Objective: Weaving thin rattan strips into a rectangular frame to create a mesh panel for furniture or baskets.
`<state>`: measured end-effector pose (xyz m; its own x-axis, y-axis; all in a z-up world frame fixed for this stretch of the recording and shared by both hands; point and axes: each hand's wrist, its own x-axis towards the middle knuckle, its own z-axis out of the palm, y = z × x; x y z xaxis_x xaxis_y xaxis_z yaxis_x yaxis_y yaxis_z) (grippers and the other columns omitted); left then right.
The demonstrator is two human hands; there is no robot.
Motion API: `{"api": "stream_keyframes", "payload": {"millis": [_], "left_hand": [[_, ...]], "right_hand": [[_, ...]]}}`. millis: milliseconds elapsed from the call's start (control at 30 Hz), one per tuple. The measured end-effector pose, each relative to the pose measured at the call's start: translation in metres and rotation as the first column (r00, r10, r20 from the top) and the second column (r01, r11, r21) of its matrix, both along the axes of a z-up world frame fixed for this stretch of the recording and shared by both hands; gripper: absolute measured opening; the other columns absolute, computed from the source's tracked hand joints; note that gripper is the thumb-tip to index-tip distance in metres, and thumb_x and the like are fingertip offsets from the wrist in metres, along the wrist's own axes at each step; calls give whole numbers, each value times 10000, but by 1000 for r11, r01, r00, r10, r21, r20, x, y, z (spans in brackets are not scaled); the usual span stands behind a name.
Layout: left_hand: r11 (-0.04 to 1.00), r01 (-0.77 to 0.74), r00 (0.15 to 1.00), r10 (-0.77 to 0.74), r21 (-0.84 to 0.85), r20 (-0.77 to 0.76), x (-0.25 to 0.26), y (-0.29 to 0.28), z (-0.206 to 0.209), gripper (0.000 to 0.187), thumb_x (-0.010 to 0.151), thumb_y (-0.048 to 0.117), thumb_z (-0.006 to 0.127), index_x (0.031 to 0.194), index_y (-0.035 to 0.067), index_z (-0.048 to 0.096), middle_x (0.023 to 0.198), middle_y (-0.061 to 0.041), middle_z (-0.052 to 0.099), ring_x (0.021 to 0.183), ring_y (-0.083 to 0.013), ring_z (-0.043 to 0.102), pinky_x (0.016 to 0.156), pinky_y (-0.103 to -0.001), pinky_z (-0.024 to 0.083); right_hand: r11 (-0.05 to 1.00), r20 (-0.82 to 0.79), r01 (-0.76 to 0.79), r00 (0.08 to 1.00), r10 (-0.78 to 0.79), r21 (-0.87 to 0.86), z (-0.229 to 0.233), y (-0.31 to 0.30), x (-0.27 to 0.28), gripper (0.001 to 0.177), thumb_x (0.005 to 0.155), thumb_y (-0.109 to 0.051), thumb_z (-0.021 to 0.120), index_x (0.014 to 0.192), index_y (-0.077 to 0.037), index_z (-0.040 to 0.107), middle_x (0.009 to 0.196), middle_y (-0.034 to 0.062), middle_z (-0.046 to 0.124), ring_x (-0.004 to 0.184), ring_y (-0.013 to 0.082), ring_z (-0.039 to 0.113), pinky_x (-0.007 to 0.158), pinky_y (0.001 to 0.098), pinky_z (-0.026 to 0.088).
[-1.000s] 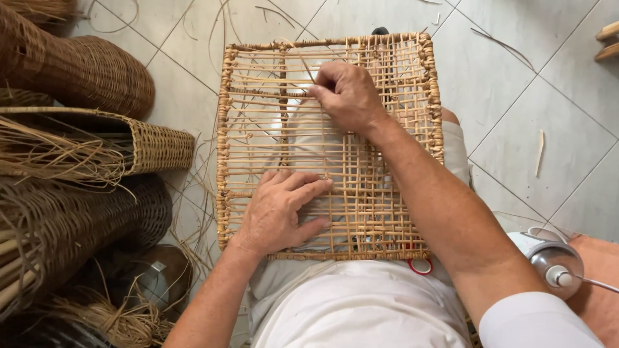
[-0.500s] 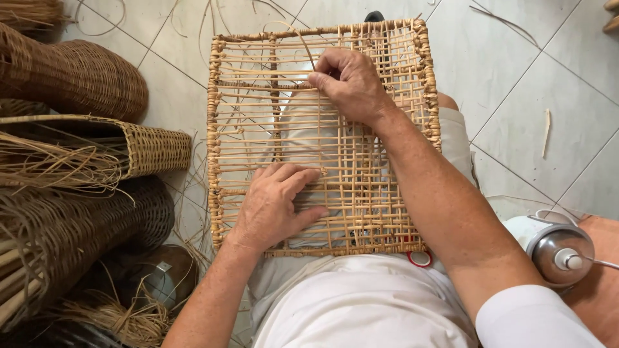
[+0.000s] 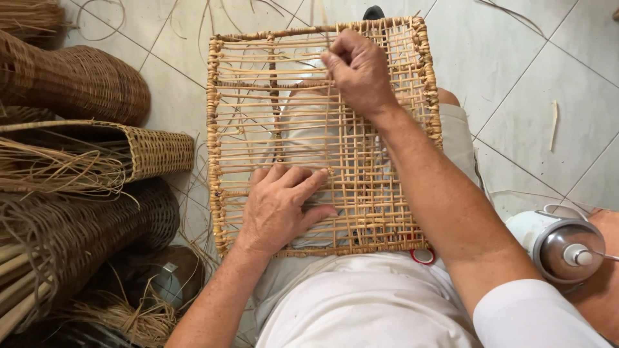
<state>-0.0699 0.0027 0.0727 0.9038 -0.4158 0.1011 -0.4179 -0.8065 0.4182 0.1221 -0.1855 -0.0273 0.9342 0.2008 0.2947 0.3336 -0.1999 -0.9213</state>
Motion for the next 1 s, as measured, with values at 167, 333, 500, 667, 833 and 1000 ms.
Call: {"api": "stream_keyframes", "payload": {"millis": [167, 333, 500, 667, 833, 1000], "left_hand": [[997, -51, 998, 52, -52, 19, -2, 4, -7, 693, 713, 623, 840, 1253, 212, 699, 1139, -1, 668, 960, -206, 606, 926, -406, 433], [995, -100, 991, 99, 9, 94, -4, 0, -11, 748, 769, 701, 793, 1332, 223, 682, 1194, -35, 640, 979, -225, 586, 912, -411, 421], [998, -61, 986, 58, 13, 156, -2, -2, -8, 473, 868, 533, 800, 1201, 206, 719, 1180, 3, 628, 965, -212, 560, 865, -392, 421], [987, -93, 981, 69, 128, 181, -3, -3, -12, 641, 891, 622, 732, 1379, 216, 636, 1247, -16, 609, 1126, -239, 543, 965, -411, 393], [984, -106, 986, 85, 142, 145, 1, -5, -7, 673, 876, 618, 720, 1370, 166, 651, 1264, -58, 600, 1104, -248, 545, 962, -434, 394], [990, -59, 997, 53, 125, 53, 8, -7, 2, 648, 803, 535, 783, 1353, 223, 640, 1154, -48, 570, 1042, -255, 517, 894, -436, 382]], "right_hand": [[979, -160, -17, 986, 50, 201, 23, -1, -6, 272, 1043, 54, 660, 864, -118, 550, 709, 27, 615, 588, 100, 650, 476, 190, 563], [963, -234, -23, 968, 88, 269, 26, -2, -7, 242, 1051, 13, 652, 877, -130, 563, 710, 20, 642, 572, 73, 618, 489, 181, 548], [935, -280, 18, 956, 87, 353, 22, -5, -5, 207, 1050, 10, 647, 899, -115, 580, 716, 27, 645, 569, 79, 619, 492, 179, 560], [937, -264, 42, 963, 55, 347, 21, -6, -4, 225, 1037, 11, 658, 881, -127, 572, 695, 6, 616, 596, 83, 647, 493, 189, 551], [948, -267, 41, 963, 47, 314, 24, -5, -6, 204, 1040, -20, 658, 886, -125, 575, 694, 9, 635, 585, 73, 630, 493, 187, 536], [923, -315, 61, 947, 67, 379, 16, -11, -4, 197, 1045, -22, 653, 902, -134, 578, 723, -5, 612, 646, 84, 667, 542, 191, 565]]}}
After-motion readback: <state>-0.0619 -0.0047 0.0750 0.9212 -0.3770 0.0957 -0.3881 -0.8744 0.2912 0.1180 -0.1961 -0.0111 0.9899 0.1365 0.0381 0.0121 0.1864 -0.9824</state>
